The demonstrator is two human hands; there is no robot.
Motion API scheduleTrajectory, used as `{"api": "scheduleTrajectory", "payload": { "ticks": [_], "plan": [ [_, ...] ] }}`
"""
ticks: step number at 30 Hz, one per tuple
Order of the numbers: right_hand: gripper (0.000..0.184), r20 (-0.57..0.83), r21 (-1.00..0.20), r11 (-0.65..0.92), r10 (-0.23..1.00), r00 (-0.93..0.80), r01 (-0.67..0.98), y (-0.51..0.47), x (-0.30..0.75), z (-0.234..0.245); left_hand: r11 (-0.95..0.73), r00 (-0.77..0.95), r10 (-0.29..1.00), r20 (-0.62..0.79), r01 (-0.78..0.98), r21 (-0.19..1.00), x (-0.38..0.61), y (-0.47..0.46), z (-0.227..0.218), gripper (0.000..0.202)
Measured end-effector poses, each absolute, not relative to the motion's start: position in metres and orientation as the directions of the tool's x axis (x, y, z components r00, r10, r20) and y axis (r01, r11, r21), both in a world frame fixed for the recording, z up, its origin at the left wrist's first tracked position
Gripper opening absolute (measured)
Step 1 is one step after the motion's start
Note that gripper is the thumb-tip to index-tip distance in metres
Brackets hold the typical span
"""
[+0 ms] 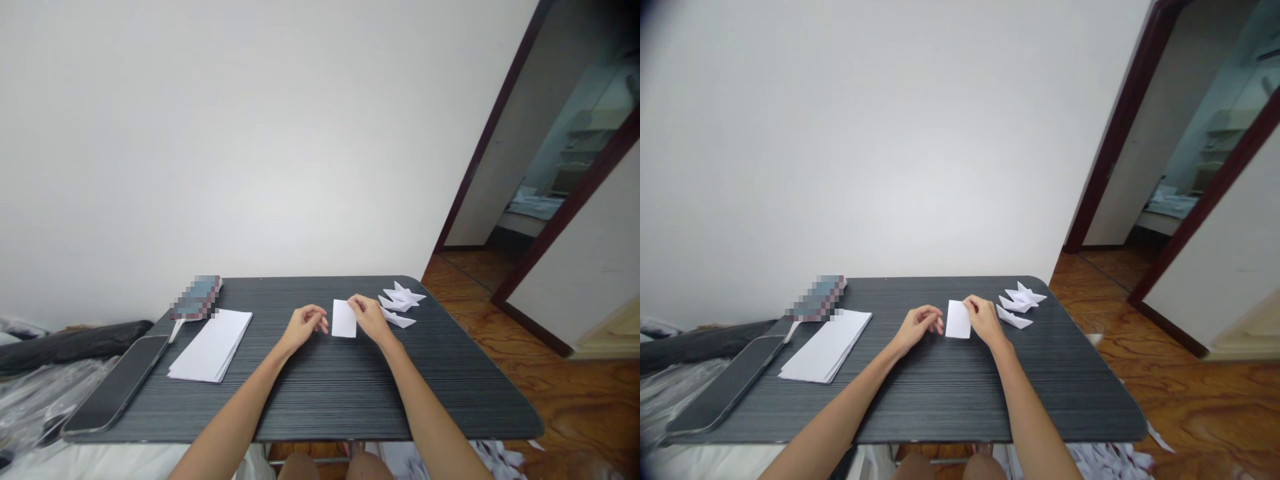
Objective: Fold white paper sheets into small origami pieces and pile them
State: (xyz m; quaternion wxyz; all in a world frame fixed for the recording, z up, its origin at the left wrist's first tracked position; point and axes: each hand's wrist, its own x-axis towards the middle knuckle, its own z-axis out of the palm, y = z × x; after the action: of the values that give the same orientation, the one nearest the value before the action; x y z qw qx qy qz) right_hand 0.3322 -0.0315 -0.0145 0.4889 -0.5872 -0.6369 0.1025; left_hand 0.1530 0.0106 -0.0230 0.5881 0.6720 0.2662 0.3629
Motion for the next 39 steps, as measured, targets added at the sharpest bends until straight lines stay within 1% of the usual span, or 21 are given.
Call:
{"api": "scheduleTrajectory", "payload": {
  "ticks": [3, 7, 11, 14, 18, 20, 23, 25, 29, 33, 39],
  "plan": [
    [0.025, 0.482, -0.706, 0.356, 0.875, 0.046, 0.612, -0.031, 0.32, -0.017, -0.216, 0.565, 0.794, 0.226, -0.085, 0.973, 0.154, 0.012, -0.019, 0.027],
    [0.02, 0.516, -0.725, 0.391, 0.853, 0.072, 0.567, -0.032, 0.31, -0.018, -0.241, 0.484, 0.842, 0.24, -0.063, 0.969, 0.154, 0.011, -0.021, 0.022],
    [0.022, 0.593, -0.685, 0.474, 0.804, 0.044, 0.554, -0.035, 0.308, -0.013, -0.247, 0.357, 0.901, 0.247, -0.047, 0.968, 0.154, 0.014, -0.024, 0.021],
    [0.022, 0.622, -0.681, 0.518, 0.782, 0.036, 0.517, -0.035, 0.306, -0.013, -0.26, 0.31, 0.915, 0.258, -0.034, 0.965, 0.153, 0.016, -0.027, 0.021],
    [0.013, 0.596, -0.768, 0.523, 0.794, 0.115, 0.369, -0.03, 0.302, -0.02, -0.264, 0.308, 0.914, 0.263, -0.04, 0.964, 0.153, 0.016, -0.03, 0.022],
    [0.016, 0.54, -0.823, 0.496, 0.834, 0.112, 0.279, -0.027, 0.301, -0.024, -0.246, 0.306, 0.917, 0.255, -0.068, 0.967, 0.154, 0.016, -0.029, 0.022],
    [0.024, 0.445, -0.881, 0.43, 0.895, 0.036, 0.198, -0.027, 0.299, -0.027, -0.208, 0.308, 0.922, 0.235, -0.119, 0.971, 0.154, 0.015, -0.026, 0.022],
    [0.027, 0.41, -0.895, 0.399, 0.912, 0.014, 0.198, -0.028, 0.299, -0.026, -0.173, 0.32, 0.923, 0.214, -0.153, 0.973, 0.154, 0.014, -0.022, 0.021],
    [0.03, 0.383, -0.906, 0.377, 0.924, -0.005, 0.194, -0.031, 0.3, -0.022, -0.087, 0.361, 0.919, 0.16, -0.211, 0.974, 0.153, 0.012, -0.015, 0.022],
    [0.027, 0.42, -0.891, 0.423, 0.906, -0.056, 0.163, -0.033, 0.301, -0.018, -0.025, 0.397, 0.908, 0.131, -0.262, 0.965, 0.151, 0.012, -0.012, 0.022],
    [0.023, 0.461, -0.856, 0.47, 0.882, -0.096, 0.216, -0.036, 0.301, -0.014, 0.052, 0.434, 0.898, 0.075, -0.272, 0.961, 0.15, 0.013, -0.013, 0.023]
  ]
}}
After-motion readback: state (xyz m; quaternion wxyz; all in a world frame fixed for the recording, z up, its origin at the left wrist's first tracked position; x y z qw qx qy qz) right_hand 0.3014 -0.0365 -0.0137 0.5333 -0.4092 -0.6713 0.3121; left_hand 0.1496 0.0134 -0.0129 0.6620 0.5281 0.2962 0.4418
